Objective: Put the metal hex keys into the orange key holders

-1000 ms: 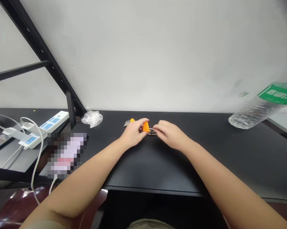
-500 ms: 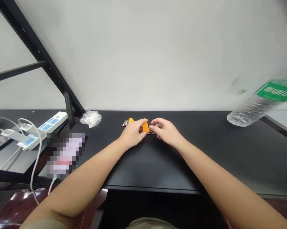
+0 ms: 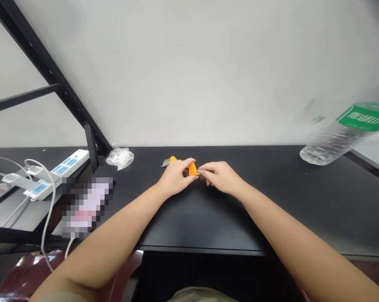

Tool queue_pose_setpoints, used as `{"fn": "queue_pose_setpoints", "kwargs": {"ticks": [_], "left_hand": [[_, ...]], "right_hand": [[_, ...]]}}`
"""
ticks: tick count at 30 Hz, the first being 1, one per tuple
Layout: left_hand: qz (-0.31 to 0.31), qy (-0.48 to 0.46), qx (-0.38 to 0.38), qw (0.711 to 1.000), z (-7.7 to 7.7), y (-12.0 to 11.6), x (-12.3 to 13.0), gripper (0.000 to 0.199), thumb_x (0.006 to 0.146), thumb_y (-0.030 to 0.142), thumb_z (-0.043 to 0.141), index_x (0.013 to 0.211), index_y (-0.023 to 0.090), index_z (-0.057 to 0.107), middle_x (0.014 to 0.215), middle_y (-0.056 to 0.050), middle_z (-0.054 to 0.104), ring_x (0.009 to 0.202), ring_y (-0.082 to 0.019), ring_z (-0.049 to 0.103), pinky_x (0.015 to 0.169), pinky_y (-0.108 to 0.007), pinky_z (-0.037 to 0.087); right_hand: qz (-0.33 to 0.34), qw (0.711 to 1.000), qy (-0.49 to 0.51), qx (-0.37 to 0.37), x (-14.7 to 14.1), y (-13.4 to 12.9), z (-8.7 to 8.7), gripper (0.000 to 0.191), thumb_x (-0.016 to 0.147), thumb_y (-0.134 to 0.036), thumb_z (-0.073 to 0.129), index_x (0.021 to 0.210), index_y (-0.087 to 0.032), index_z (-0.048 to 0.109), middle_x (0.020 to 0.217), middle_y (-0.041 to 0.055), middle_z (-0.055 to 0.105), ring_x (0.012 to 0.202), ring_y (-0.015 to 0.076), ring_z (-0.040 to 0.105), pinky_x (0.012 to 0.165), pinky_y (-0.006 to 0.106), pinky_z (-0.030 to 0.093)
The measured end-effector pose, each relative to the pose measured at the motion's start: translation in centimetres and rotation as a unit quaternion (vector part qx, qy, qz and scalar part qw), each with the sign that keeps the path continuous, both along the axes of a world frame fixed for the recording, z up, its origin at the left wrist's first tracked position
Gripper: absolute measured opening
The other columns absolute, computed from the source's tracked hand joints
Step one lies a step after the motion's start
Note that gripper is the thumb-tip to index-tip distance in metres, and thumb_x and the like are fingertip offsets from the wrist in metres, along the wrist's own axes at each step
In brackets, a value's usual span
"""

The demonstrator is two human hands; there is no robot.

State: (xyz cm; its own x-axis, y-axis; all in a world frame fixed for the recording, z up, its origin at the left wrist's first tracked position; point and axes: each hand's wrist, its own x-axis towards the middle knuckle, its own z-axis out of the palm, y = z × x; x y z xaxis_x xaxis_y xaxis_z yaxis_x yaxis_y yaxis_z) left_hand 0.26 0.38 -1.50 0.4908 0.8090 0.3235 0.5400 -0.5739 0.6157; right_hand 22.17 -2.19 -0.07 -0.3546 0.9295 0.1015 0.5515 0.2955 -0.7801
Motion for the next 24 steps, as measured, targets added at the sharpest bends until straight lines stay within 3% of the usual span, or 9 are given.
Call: {"fn": "queue_pose_setpoints", "kwargs": {"ticks": [4, 8, 16, 19, 24], "left_hand": [[0.007, 0.002, -0.005, 1.000, -0.1, 0.2, -0.2, 0.048, 0.086, 0.033, 0.070, 0.133, 0.026, 0.060, 0.100, -0.001, 0.074, 0.093, -0.020, 0.069, 0.089, -0.035, 0.054], [0.027, -0.012, -0.004, 1.000, -0.2, 0.6, -0.4, 0.049, 0.086, 0.027, 0.067, 0.134, 0.026, 0.059, 0.107, 0.000, 0.074, 0.097, -0.019, 0.070, 0.094, -0.034, 0.053], [0.036, -0.012, 0.005, 0.999, -0.4, 0.7, -0.4, 0.050, 0.085, 0.023, 0.067, 0.134, 0.025, 0.059, 0.108, -0.001, 0.074, 0.097, -0.019, 0.070, 0.095, -0.035, 0.054], [0.037, 0.002, 0.015, 0.999, -0.5, 0.9, -0.5, 0.051, 0.086, 0.021, 0.065, 0.136, 0.025, 0.058, 0.110, -0.001, 0.073, 0.097, -0.019, 0.068, 0.094, -0.035, 0.053], [0.033, -0.008, 0.009, 0.999, -0.5, 1.0, -0.6, 0.052, 0.086, 0.021, 0.066, 0.137, 0.026, 0.057, 0.110, -0.001, 0.074, 0.099, -0.019, 0.068, 0.096, -0.035, 0.052]], "right_hand": [[0.009, 0.996, -0.068, 0.055, 0.6, 0.3, 0.0, 0.027, 0.099, -0.031, 0.047, 0.089, -0.022, 0.071, 0.078, 0.0005, 0.069, 0.068, 0.0157, 0.063, 0.067, 0.028, 0.048], [0.019, 0.968, -0.214, 0.131, 2.2, 0.9, -0.6, 0.016, 0.091, -0.021, 0.057, 0.092, -0.022, 0.073, 0.097, 0.0046, 0.068, 0.078, 0.0166, 0.062, 0.069, 0.028, 0.045], [0.018, 0.912, -0.383, 0.148, 1.4, 0.2, -1.0, 0.013, 0.089, -0.017, 0.056, 0.080, -0.020, 0.065, 0.089, 0.0067, 0.063, 0.065, 0.0154, 0.056, 0.057, 0.029, 0.037], [0.003, 0.919, -0.366, 0.149, 1.3, 0.0, -0.4, 0.008, 0.084, -0.017, 0.059, 0.078, -0.020, 0.062, 0.086, 0.0058, 0.065, 0.066, 0.0164, 0.056, 0.057, 0.029, 0.037], [0.009, 0.970, -0.183, 0.157, 2.0, 0.2, 0.6, 0.005, 0.083, -0.018, 0.058, 0.084, -0.022, 0.062, 0.080, 0.0007, 0.066, 0.068, 0.0154, 0.057, 0.065, 0.027, 0.043]]}}
